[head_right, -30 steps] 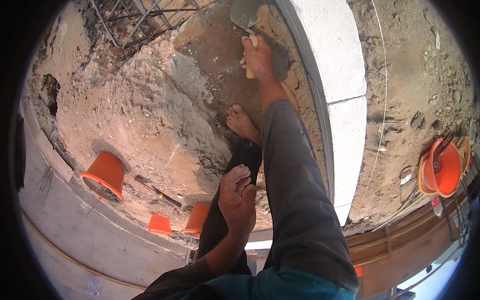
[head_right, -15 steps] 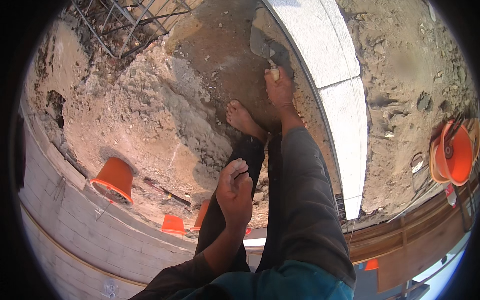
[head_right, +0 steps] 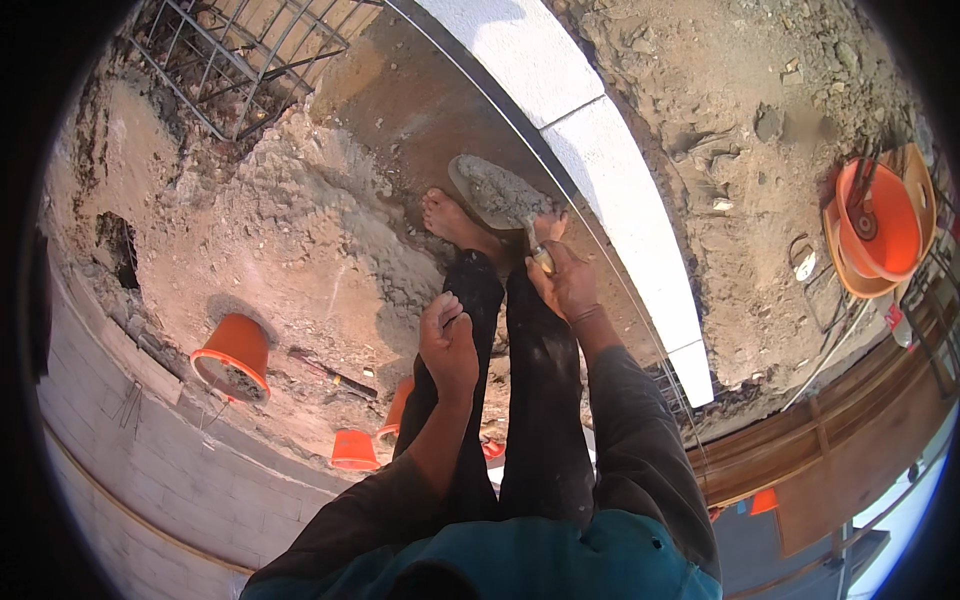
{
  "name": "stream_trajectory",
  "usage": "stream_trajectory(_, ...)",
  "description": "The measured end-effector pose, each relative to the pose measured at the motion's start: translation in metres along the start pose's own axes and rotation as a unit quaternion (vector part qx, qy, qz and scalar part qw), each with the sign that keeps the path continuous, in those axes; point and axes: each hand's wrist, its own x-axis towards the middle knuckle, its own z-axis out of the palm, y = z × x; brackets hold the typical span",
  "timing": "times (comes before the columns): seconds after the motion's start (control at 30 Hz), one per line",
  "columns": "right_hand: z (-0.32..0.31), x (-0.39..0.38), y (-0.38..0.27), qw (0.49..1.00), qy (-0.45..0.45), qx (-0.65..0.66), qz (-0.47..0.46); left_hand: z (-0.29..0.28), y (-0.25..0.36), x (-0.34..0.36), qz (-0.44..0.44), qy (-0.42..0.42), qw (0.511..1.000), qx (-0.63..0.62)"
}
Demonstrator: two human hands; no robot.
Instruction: The person applies mortar using a trowel and places white blocks along a curved layout on a construction site. They tap the blocks with a hammer and check the alignment against a string line.
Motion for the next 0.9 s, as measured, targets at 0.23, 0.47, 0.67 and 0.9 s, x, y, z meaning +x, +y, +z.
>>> stream_trajectory(0.23, -0.126, -0.098, -0.127, 0.983, -0.011, 0.180, -0.042, -0.055, 0.023, -0.034, 0.025, 0.008, 0.998, 0.061)
stream_trajectory(0.47, -0.236, -0.055, -0.139, 0.968, 0.234, -0.025, -0.086, -0.089, 0.064, -0.051, 0.083, 0.008, 0.993, 0.088)
stream_trajectory(0.67, -0.213, 0.101, -0.072, 0.963, 0.138, -0.233, 0.000, -0.057, 0.073, -0.043, 0.156, -0.075, 0.975, 0.138)
stream_trajectory(0.9, -0.207, -0.021, -0.143, 0.978, 0.184, 0.087, 0.035, -0.093, 0.082, -0.024, 0.121, -0.082, 0.978, 0.152)
